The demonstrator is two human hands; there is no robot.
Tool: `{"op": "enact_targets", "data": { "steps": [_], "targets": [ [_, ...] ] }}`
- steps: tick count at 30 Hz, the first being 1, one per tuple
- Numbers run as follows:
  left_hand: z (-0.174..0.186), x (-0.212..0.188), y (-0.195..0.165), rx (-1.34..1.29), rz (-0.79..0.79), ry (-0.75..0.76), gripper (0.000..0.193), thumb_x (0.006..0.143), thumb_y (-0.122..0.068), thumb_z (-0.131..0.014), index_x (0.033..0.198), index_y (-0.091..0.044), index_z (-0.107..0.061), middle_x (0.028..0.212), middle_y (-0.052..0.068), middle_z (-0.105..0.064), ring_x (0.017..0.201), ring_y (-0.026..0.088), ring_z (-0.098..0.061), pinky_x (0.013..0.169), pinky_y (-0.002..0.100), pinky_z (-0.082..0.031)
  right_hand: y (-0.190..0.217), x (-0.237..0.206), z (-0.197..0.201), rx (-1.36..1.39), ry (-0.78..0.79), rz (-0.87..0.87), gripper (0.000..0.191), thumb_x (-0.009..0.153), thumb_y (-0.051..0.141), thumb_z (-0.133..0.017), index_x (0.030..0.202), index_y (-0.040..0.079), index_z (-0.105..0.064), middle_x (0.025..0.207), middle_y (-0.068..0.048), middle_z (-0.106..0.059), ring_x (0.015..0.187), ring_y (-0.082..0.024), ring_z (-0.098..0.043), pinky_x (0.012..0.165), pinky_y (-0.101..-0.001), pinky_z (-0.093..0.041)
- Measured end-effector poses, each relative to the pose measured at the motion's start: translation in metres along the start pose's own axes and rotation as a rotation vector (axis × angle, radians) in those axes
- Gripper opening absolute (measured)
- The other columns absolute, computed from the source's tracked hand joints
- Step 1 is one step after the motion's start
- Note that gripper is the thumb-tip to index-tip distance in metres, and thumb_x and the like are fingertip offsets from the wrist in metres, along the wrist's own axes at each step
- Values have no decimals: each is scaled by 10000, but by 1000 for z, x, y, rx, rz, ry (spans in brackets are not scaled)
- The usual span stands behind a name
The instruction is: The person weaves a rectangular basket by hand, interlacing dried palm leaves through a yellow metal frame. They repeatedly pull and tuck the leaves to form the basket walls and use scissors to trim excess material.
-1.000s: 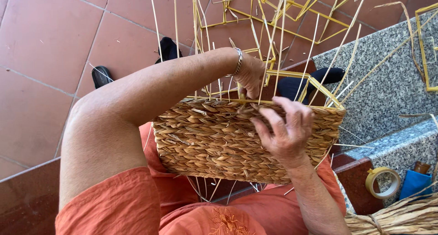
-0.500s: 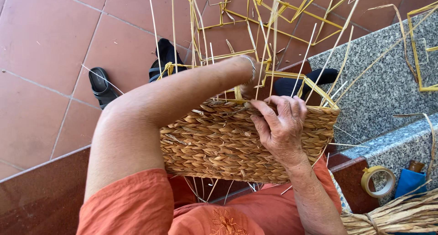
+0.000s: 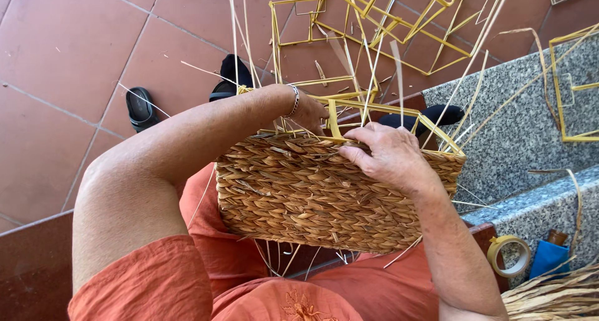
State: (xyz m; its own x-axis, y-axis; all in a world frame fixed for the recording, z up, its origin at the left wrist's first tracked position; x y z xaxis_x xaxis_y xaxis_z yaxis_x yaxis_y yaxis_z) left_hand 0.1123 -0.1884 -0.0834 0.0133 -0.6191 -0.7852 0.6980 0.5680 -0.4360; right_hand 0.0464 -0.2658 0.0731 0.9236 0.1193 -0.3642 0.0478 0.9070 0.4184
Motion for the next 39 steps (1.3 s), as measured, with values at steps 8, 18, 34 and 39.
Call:
{"op": "enact_targets", "data": {
  "steps": [8,18,34,39],
  "targets": [
    [9,-7,-16,151,-36,-26,405,1004,-416,-601,1249,-130,-749,1202,103,-780,1089,285,-704,999,457,-547,-16,8,-15,189,212,-32,424,905,471,-630,1224,210,-729,1138,-71,-763,1080,-282,-701,959,-427,-521],
    [15,-30,-7,-388,-91,-65,264,862,-293,-780,1107,-199,-812,969,-16,-804,856,132,-710,766,330,-597,1,3,-6,1,-47,110,329,924,413,-662,1154,197,-756,975,-68,-760,940,-276,-672,835,-450,-457],
    [28,-72,17,-410,-38,-120,270,826,-331,-821,1070,-215,-825,957,8,-818,872,128,-730,820,329,-587,53,-77,-7,-388,-869,298,418,937,213,-822,1333,164,-698,1289,-85,-614,1169,-267,-495,1032,-484,-399],
    [30,-80,9,-372,-6,-103,290,788,-292,-844,1067,-215,-830,968,11,-813,895,150,-721,829,339,-580,65,-52,-25,-187,-726,277,453,910,179,-804,1350,136,-705,1182,-58,-594,1088,-245,-491,954,-456,-374]
  ]
}}
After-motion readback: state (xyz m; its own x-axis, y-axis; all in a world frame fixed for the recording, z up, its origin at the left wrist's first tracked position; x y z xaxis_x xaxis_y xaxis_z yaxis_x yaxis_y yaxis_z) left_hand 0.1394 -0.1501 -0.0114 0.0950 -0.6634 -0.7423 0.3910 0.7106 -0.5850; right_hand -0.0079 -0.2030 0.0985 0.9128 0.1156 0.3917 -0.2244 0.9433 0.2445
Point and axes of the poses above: each hand's wrist, its own x-axis towards the middle knuckle, its own z-axis out of the back of the hand, y = z × x, the point moved 10 cm from there along x, towards the middle knuckle
